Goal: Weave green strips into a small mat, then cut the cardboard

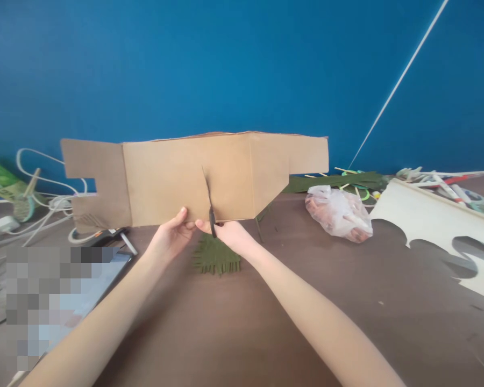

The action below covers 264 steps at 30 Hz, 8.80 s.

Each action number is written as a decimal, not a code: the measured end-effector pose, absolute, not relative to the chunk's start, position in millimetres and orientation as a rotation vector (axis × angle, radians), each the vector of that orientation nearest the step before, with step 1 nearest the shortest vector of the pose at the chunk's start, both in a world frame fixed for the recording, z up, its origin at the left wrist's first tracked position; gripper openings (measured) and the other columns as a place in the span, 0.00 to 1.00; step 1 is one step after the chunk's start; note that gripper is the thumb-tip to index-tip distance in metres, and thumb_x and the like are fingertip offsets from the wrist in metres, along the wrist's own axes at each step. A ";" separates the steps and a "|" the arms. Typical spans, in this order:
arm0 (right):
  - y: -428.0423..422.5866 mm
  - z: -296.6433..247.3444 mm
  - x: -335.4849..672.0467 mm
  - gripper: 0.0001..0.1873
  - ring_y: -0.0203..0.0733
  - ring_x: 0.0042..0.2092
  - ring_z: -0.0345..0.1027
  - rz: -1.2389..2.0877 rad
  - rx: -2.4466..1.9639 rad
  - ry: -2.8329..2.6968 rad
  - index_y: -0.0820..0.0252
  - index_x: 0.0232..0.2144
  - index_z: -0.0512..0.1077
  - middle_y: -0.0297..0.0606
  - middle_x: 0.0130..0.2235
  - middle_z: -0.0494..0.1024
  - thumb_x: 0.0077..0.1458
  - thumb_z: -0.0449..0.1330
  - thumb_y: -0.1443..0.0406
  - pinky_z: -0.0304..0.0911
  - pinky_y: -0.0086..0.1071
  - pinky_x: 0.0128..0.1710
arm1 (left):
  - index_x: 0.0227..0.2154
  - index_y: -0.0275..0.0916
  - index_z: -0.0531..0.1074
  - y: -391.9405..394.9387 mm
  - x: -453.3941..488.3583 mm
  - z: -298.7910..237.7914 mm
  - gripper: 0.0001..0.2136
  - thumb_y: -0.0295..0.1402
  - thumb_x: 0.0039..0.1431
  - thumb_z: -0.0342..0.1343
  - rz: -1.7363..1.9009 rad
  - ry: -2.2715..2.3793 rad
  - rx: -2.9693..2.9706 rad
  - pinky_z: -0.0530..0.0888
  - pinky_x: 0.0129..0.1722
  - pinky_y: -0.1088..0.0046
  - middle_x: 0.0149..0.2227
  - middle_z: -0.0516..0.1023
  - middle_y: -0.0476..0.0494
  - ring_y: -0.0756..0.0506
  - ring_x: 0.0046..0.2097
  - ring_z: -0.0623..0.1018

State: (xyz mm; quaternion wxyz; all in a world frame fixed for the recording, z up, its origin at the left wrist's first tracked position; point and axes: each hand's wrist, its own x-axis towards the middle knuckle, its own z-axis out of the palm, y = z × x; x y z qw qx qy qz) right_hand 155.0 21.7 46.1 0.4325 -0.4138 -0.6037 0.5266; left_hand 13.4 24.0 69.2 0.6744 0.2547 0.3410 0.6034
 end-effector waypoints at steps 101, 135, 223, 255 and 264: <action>39.0 47.6 189.8 0.36 0.24 0.19 0.54 1.448 -0.832 -1.762 0.60 0.44 0.62 0.33 0.33 0.64 0.45 0.50 0.38 0.44 0.24 0.15 | 0.27 0.37 0.74 53.1 -40.1 88.4 0.12 0.24 0.61 0.47 1.618 0.724 0.581 0.76 0.38 0.77 0.26 0.80 0.49 0.51 0.29 0.80; 33.7 48.9 182.7 0.34 0.27 0.22 0.45 1.317 -0.950 -1.668 0.62 0.33 0.64 0.28 0.24 0.55 0.43 0.50 0.37 0.40 0.27 0.20 | 0.27 0.35 0.73 49.7 -30.3 85.7 0.16 0.21 0.62 0.42 1.624 0.735 0.575 0.76 0.38 0.75 0.26 0.80 0.48 0.51 0.29 0.79; 32.9 50.6 169.3 0.31 0.29 0.18 0.49 1.068 -1.225 -1.316 0.60 0.11 0.60 0.29 0.13 0.58 0.41 0.55 0.40 0.48 0.29 0.22 | 0.32 0.39 0.72 39.3 -7.4 67.9 0.11 0.35 0.62 0.46 1.524 0.558 0.518 0.71 0.51 0.68 0.36 0.80 0.44 0.48 0.44 0.78; 17.4 40.2 152.3 0.25 0.30 0.22 0.50 1.135 -1.024 -1.465 0.62 0.18 0.64 0.28 0.18 0.58 0.45 0.57 0.45 0.47 0.27 0.23 | 0.17 0.28 0.71 22.1 22.1 63.3 0.08 0.19 0.48 0.59 1.552 0.707 0.514 0.79 0.34 0.76 0.22 0.78 0.44 0.50 0.26 0.79; 19.2 51.0 158.7 0.26 0.31 0.24 0.54 1.066 -1.045 -1.526 0.63 0.19 0.65 0.30 0.20 0.62 0.45 0.57 0.45 0.51 0.27 0.25 | 0.19 0.27 0.71 20.5 22.9 59.3 0.06 0.20 0.46 0.62 1.554 0.678 0.518 0.79 0.36 0.73 0.23 0.78 0.42 0.49 0.28 0.79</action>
